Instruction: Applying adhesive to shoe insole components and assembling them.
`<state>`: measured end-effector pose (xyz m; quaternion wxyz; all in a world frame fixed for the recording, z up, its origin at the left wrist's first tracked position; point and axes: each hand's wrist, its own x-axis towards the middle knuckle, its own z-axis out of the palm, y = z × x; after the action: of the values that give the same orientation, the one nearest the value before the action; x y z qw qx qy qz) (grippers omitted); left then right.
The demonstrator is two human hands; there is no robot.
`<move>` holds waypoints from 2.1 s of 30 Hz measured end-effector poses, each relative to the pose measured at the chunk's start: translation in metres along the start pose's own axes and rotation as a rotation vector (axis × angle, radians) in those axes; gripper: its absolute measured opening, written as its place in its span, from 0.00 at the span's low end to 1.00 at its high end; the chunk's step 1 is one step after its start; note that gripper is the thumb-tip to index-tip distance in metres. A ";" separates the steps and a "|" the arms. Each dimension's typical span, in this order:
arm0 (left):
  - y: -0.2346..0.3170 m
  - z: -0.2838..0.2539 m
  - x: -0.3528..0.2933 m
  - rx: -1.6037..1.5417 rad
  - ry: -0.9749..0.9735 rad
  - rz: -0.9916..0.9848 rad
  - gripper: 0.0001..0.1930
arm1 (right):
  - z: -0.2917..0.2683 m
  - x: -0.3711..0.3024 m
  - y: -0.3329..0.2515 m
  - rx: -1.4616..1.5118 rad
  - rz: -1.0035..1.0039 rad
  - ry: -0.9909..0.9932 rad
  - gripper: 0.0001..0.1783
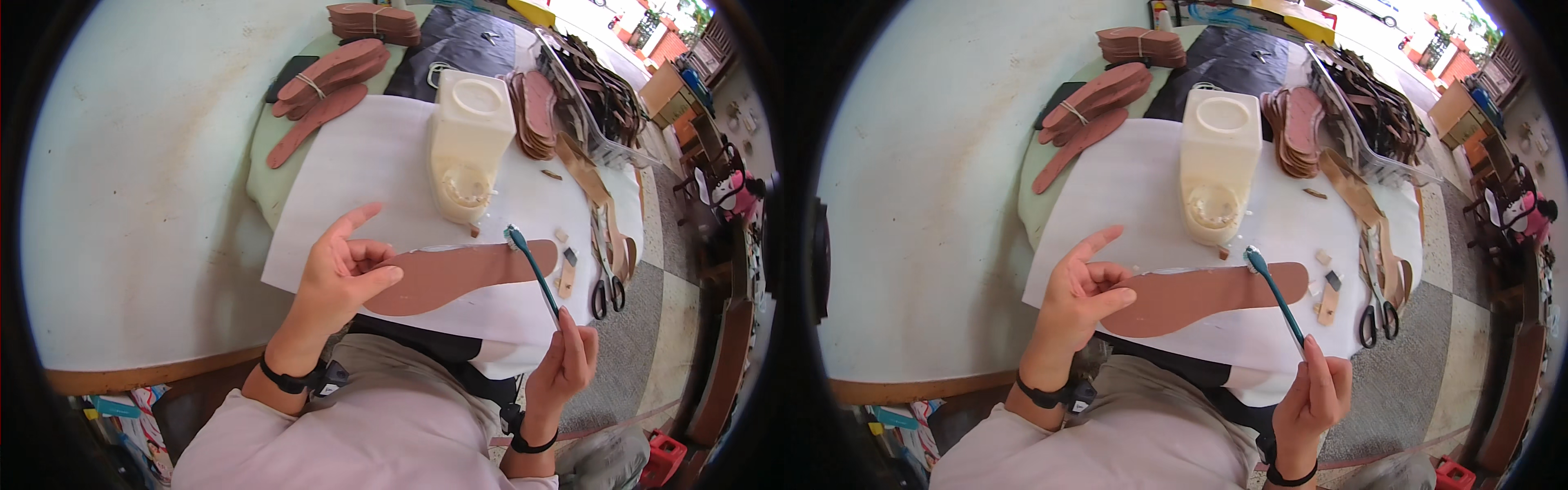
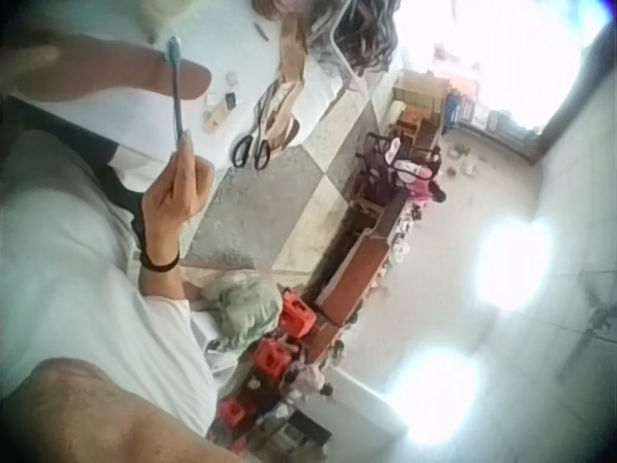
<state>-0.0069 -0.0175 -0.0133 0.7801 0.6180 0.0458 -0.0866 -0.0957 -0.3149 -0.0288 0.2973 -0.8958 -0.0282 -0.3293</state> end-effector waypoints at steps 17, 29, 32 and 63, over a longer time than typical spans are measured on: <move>-0.010 -0.003 0.003 -0.024 0.034 -0.044 0.41 | -0.007 -0.007 0.000 0.004 -0.073 0.060 0.20; -0.007 -0.006 0.000 -0.057 0.022 -0.004 0.41 | 0.006 -0.008 -0.006 -0.015 -0.086 -0.018 0.20; -0.006 -0.005 0.000 -0.043 0.026 -0.015 0.41 | -0.002 -0.007 0.005 -0.065 -0.059 0.034 0.20; -0.004 -0.010 0.006 -0.156 -0.021 -0.071 0.40 | -0.022 -0.030 0.033 -0.113 -0.044 0.107 0.18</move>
<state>-0.0010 -0.0097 -0.0207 0.8229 0.5522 0.0661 -0.1168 -0.1236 -0.3498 -0.0511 0.2399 -0.8914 -0.0132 -0.3842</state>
